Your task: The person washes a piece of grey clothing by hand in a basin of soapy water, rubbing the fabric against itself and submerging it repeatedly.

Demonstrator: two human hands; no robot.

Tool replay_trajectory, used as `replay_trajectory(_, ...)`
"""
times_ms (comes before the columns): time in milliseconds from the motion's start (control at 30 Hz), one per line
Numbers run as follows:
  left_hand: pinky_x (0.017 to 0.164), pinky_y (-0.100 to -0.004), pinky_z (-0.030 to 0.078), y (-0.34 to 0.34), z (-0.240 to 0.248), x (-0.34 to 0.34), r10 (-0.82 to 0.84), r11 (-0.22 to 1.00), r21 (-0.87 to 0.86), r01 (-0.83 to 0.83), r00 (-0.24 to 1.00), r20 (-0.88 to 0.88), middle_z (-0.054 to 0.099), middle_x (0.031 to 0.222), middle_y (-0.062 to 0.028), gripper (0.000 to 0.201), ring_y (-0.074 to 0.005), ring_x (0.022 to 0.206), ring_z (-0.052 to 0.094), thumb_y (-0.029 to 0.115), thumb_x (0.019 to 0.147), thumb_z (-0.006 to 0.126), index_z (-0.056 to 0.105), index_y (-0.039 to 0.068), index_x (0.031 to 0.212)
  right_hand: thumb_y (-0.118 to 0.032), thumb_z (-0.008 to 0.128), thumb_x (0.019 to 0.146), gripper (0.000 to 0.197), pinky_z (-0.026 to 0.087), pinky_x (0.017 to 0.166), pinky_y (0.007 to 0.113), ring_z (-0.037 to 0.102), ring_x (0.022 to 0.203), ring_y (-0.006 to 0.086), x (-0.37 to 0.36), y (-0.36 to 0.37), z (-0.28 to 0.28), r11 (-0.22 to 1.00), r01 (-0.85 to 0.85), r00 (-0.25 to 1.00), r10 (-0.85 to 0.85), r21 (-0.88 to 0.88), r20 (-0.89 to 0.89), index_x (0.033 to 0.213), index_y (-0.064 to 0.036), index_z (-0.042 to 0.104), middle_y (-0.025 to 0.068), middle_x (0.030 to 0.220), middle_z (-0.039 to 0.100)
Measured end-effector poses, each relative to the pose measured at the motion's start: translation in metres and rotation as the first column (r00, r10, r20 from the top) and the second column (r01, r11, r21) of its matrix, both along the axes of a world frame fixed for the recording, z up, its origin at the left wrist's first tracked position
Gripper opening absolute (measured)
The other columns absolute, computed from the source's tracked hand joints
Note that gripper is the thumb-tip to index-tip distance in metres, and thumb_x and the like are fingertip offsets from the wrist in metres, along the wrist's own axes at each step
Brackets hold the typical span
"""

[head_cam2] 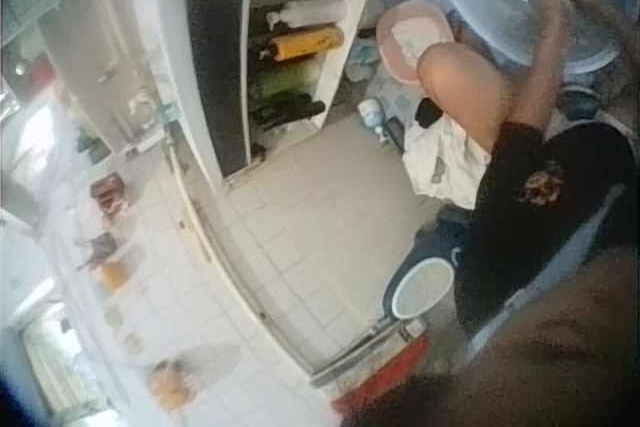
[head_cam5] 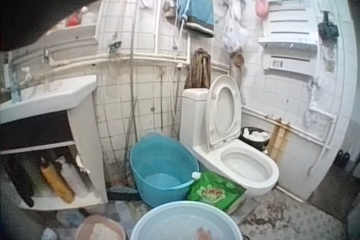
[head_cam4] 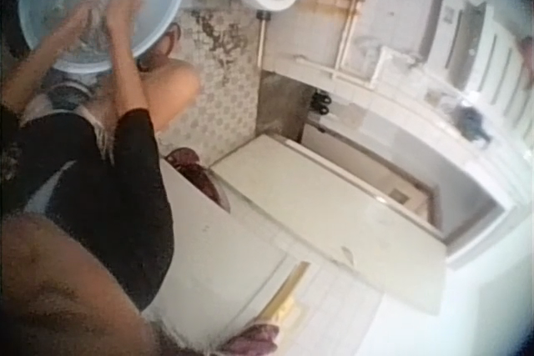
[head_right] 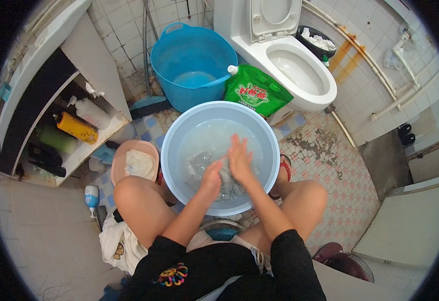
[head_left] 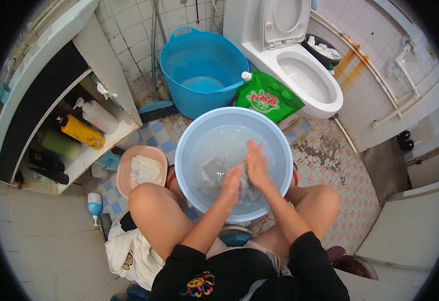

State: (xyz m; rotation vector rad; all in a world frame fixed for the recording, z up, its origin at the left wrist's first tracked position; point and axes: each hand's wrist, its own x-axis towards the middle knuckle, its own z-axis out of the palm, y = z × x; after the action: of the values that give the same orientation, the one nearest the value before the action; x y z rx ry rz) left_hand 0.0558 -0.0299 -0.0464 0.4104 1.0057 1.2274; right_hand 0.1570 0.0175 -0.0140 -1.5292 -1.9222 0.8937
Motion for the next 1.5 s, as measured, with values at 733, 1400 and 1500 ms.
replay_trajectory(733,0.096,-0.0344,0.031,0.013,0.004,-0.014,0.099,0.993,-0.077,-0.084,0.971,0.219,0.050,0.119,-0.0090,0.036,-0.0188,0.113,0.043,0.022,0.087,0.045,0.050,0.003,0.117,-0.040,0.019,0.093,0.051,0.002,0.102,0.054,0.003,0.133,0.0294,-0.023,-0.023,-0.006,0.995,-0.059,0.998,0.059,0.076,-0.008,0.138,-0.0152,0.018,0.0046,0.144,0.013)
replay_trajectory(1400,0.088,-0.0339,0.041,0.016,0.023,-0.006,0.039,0.989,-0.144,-0.028,0.996,0.079,0.050,0.119,-0.0096,0.034,-0.0205,0.102,0.051,0.021,0.088,0.042,0.050,0.001,0.114,-0.038,0.019,0.093,0.053,0.003,0.104,0.046,0.007,0.132,0.0317,-0.022,-0.026,-0.007,0.996,-0.087,0.987,0.089,0.019,-0.132,0.136,-0.0075,0.022,0.0127,0.142,0.018)
replay_trajectory(1500,0.089,-0.0331,0.040,0.017,0.014,-0.013,0.081,0.991,-0.124,-0.054,0.971,0.226,0.052,0.117,-0.0092,0.032,-0.0206,0.102,0.052,0.019,0.087,0.042,0.052,-0.001,0.111,-0.036,0.019,0.094,0.052,0.005,0.105,0.043,0.010,0.131,0.0322,-0.030,-0.030,-0.003,0.976,-0.198,0.963,0.211,0.091,-0.168,0.135,-0.0053,0.024,0.0136,0.141,0.020)
